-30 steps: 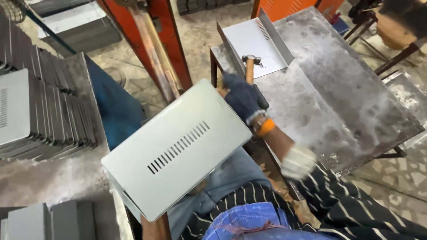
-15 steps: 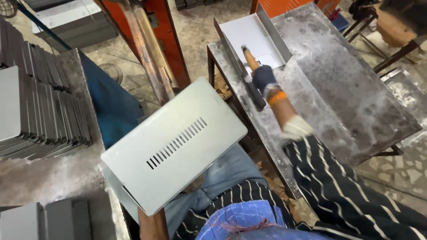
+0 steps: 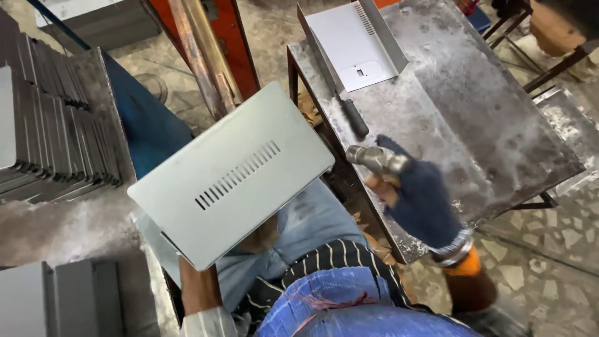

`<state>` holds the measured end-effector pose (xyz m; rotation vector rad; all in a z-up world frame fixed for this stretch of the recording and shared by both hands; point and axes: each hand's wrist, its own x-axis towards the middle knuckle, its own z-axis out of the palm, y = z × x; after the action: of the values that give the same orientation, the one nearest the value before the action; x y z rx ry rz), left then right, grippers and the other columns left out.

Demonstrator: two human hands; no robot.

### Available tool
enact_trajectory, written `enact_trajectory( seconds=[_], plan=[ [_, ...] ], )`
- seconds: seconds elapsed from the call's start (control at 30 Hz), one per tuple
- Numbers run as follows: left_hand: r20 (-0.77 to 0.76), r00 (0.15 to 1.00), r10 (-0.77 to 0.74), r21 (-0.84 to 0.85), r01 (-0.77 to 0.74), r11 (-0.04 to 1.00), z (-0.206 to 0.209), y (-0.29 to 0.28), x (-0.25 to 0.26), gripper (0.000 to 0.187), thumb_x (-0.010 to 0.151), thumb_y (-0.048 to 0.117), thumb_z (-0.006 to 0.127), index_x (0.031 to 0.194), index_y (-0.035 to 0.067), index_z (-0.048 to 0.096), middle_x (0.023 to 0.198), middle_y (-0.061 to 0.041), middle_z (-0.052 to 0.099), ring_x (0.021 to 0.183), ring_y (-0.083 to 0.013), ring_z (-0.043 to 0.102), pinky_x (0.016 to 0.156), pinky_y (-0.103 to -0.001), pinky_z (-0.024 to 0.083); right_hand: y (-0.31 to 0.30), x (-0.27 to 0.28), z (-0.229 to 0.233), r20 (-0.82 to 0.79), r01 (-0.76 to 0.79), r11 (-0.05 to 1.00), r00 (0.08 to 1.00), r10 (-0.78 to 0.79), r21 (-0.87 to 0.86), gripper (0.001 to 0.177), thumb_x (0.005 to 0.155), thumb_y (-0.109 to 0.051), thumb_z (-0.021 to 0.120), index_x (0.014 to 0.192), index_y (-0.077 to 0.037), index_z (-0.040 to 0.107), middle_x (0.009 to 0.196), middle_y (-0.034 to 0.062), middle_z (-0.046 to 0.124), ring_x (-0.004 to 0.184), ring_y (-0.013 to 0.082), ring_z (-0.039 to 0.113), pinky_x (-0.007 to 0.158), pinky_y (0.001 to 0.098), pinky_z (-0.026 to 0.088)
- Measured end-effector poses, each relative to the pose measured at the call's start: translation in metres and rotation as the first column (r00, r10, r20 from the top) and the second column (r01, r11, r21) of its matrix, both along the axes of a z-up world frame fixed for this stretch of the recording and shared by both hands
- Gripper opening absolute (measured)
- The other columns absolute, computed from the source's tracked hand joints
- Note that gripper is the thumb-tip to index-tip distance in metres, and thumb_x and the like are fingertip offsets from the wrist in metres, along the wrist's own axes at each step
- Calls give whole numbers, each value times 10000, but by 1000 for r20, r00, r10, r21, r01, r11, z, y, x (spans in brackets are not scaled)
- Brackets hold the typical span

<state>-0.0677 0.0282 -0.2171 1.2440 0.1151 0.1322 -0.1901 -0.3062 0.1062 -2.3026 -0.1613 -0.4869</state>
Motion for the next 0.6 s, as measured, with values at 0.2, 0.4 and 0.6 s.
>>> enact_trajectory(
  seconds=[0.2,0.4,0.6],
  plan=[
    [15,1000,17,46,-18,999,5,-3,14,489,966,467,523,1087,4,623,1027,-47,647,919,-146,581,821,-319,450,28,3,52,-105,-28,961,994,-1,-277,474,962,-375,695,1356,-117,640,787,41,744,559,161,667,541,306,538],
    [16,998,62,70,-63,996,16,-8,6,451,965,434,556,1044,-3,635,981,-46,651,876,-142,579,790,-318,451,45,-4,74,-180,81,946,973,-143,-315,424,981,-413,635,1330,-177,679,722,40,713,563,175,677,552,326,532],
    [17,987,158,119,-159,980,14,18,-3,417,965,402,590,1001,-10,647,935,-44,655,834,-137,578,759,-318,452,30,6,36,-166,38,956,982,-89,-289,267,955,-322,690,1176,-188,759,800,106,764,658,237,720,609,374,550]
  ],
)
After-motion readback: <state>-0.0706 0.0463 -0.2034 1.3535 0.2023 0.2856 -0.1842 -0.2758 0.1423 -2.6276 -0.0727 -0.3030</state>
